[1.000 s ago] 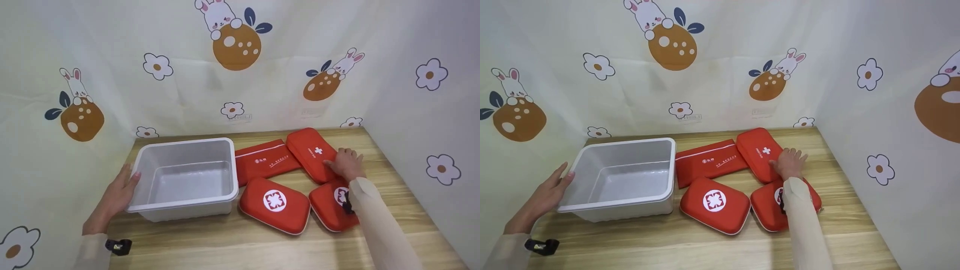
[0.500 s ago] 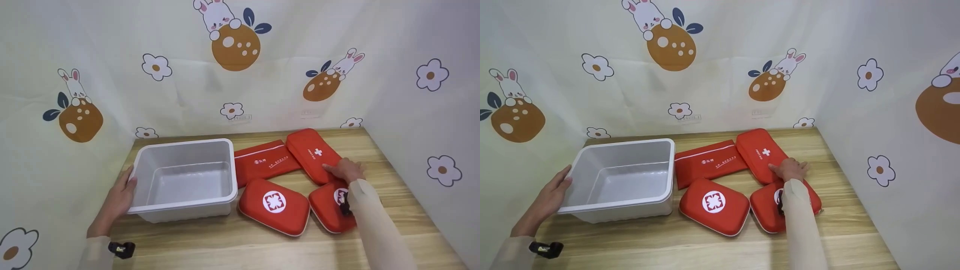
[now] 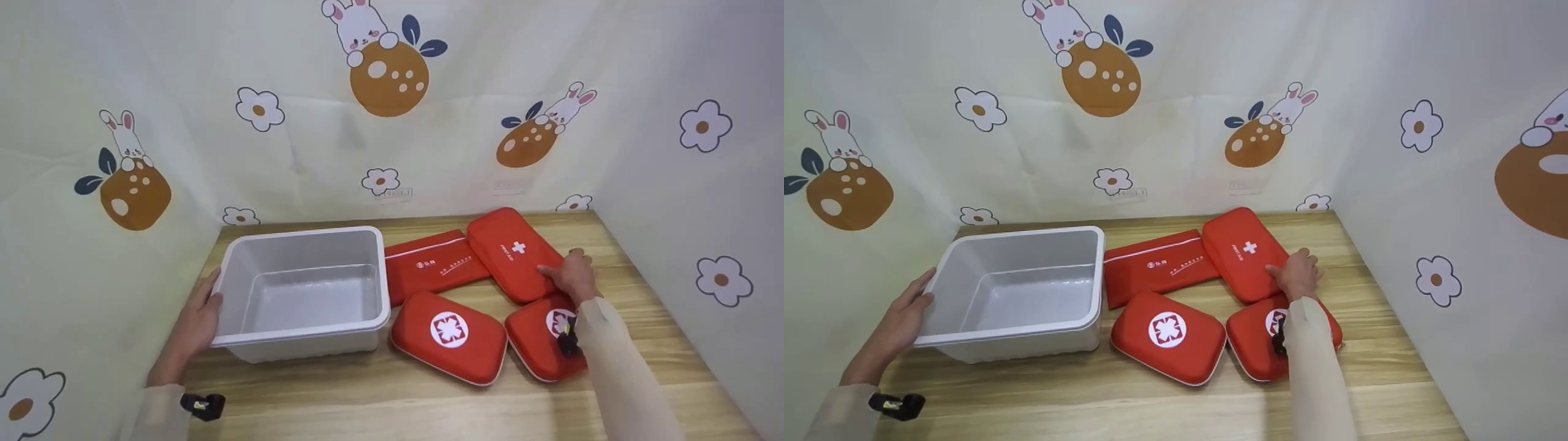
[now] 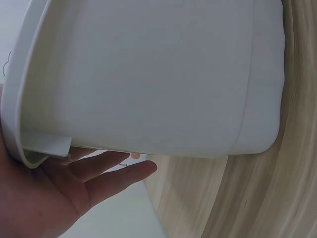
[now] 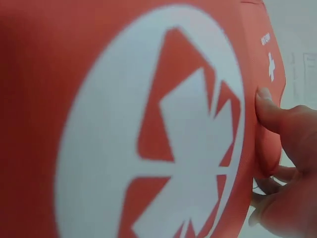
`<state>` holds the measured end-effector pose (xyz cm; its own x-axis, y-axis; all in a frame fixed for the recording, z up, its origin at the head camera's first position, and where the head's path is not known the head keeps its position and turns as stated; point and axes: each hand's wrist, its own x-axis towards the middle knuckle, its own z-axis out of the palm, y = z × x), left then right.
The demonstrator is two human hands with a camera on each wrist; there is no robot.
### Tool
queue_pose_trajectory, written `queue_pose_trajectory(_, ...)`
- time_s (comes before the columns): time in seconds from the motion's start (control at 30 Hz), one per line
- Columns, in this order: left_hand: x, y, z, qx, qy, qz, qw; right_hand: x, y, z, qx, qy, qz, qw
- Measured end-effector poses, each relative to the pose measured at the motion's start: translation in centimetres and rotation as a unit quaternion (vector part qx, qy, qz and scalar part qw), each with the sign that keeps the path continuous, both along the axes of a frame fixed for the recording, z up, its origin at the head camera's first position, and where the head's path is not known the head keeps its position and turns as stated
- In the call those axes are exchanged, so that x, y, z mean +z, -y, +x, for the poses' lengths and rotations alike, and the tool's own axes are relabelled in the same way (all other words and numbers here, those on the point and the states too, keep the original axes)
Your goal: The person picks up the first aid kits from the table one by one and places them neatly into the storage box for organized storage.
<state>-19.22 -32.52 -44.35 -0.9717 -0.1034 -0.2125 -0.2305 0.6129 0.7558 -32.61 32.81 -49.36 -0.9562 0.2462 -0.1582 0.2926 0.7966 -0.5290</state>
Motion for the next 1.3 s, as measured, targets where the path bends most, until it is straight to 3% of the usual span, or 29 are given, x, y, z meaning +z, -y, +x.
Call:
queue_pose_trajectory(0.3, -0.1, 0.1, -0.1, -0.002, -0.002, 0.008, 1.0000, 1.4, 0.3, -0.4, -0.059, -0.032, -0.130, 0.989)
queue_pose_trajectory(0.47, 0.0, 0.0, 0.0, 0.001, -0.015, 0.001, 0.9999, 1.9, 0.5, -0.5, -0.061, -0.074, -0.130, 0.987)
queue_pose_trajectory(0.67, -0.1, -0.1, -0.2, 0.004, -0.014, 0.004, 0.9999, 1.9, 0.6, -0.4, -0.082, -0.094, -0.140, 0.982)
queue_pose_trajectory(1.1, -0.2, 0.0, -0.2, 0.017, -0.002, 0.020, 0.9997, 2.6, -0.1, 0.2, -0.169, -0.117, -0.195, 0.959)
queue_pose_trajectory(1.3, -0.2, 0.3, -0.3, 0.027, 0.011, 0.031, 0.9991, 2.9, 0.1, 0.4, -0.213, -0.121, -0.245, 0.938)
